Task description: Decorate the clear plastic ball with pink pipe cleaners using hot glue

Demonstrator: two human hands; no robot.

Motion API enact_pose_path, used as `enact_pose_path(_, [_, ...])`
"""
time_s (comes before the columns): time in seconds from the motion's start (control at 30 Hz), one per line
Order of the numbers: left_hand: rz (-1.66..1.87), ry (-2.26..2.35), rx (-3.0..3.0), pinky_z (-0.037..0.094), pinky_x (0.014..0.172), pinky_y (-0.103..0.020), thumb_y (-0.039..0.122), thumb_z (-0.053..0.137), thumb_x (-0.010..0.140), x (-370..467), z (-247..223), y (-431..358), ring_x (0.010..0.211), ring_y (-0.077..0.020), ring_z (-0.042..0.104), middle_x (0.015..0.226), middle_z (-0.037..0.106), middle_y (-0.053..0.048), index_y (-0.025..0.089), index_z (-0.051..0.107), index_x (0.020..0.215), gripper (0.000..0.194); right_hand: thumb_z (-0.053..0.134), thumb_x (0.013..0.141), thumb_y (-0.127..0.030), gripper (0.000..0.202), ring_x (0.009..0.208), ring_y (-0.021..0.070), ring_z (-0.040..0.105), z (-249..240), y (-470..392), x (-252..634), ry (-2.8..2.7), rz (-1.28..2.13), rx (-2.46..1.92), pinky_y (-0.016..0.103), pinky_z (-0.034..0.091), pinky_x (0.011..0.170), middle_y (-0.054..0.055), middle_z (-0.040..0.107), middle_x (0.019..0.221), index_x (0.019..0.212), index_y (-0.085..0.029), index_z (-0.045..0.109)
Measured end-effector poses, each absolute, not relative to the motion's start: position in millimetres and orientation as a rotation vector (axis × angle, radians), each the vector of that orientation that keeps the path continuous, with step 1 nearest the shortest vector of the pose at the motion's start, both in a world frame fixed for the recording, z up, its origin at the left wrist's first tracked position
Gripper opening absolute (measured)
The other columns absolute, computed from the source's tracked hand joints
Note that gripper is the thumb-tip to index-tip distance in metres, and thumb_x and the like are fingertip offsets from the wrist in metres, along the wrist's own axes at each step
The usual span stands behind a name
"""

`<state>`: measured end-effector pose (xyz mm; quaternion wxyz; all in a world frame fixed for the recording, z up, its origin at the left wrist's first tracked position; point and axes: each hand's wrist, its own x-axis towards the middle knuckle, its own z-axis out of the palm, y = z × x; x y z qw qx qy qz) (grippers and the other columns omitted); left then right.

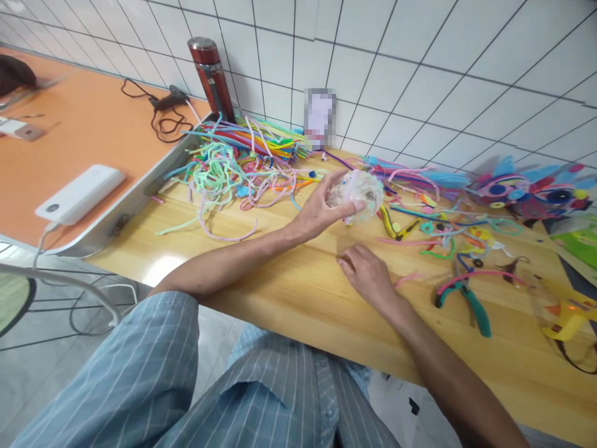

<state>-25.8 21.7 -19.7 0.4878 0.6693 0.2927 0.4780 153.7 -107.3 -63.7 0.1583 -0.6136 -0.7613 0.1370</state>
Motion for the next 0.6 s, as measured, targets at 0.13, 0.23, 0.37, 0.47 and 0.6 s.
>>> enact_pose_path(0.13, [1.124, 0.687, 1.636, 0.042, 0.126, -0.049, 0.070, 0.081, 0.081, -25, -23, 19, 0.150, -0.0345, 0.051, 0.157, 0.057, -0.015, 0.021, 0.045, 0.151, 0.093, 0.053, 0.101, -0.028, 0.022, 0.089, 0.0261, 0.067, -72, -98, 160, -2.108, 0.353, -1.837, 0.036, 0.048, 0.074, 0.010, 0.073, 0.091, 0.084, -0.025, 0.067])
enact_pose_path(0.23, [1.107, 0.678, 1.625, 0.042, 0.126, -0.050, 0.070, 0.081, 0.081, -27, -25, 20, 0.151, -0.0348, 0.051, 0.159, 0.054, -0.017, 0.020, 0.044, 0.153, 0.095, 0.050, 0.102, -0.036, 0.027, 0.083, 0.0272, 0.066, -58, -94, 188, -1.966, 0.287, -1.941, 0.040, 0.048, 0.075, 0.011, 0.071, 0.085, 0.080, -0.026, 0.064])
enact_pose_path(0.37, [1.084, 0.713, 1.632, 0.040, 0.128, -0.051, 0.069, 0.082, 0.079, -26, -29, 18, 0.153, -0.0352, 0.048, 0.159, 0.054, -0.016, 0.022, 0.045, 0.153, 0.095, 0.059, 0.093, -0.063, 0.035, 0.084, 0.0322, 0.068, -10, -104, 266, -1.483, 0.086, -2.028, 0.050, 0.050, 0.081, 0.011, 0.072, 0.093, 0.097, -0.029, 0.067])
enact_pose_path(0.47, [1.040, 0.729, 1.638, 0.040, 0.128, -0.054, 0.067, 0.084, 0.078, -23, -32, 12, 0.153, -0.0363, 0.049, 0.159, 0.055, -0.017, 0.021, 0.048, 0.152, 0.095, 0.061, 0.089, -0.075, 0.038, 0.068, 0.0315, 0.061, 24, -122, 341, -1.156, 0.076, -1.985, 0.052, 0.044, 0.065, 0.008, 0.064, 0.077, 0.097, -0.038, 0.067])
enact_pose_path(0.6, [0.986, 0.714, 1.665, 0.041, 0.127, -0.055, 0.067, 0.083, 0.079, -19, -35, 5, 0.152, -0.0366, 0.050, 0.158, 0.056, -0.018, 0.020, 0.050, 0.153, 0.094, 0.071, 0.081, -0.081, 0.043, 0.058, 0.0274, 0.058, 62, -156, 409, -1.337, 0.314, -1.820, 0.050, 0.038, 0.055, 0.007, 0.054, 0.062, 0.082, -0.038, 0.066])
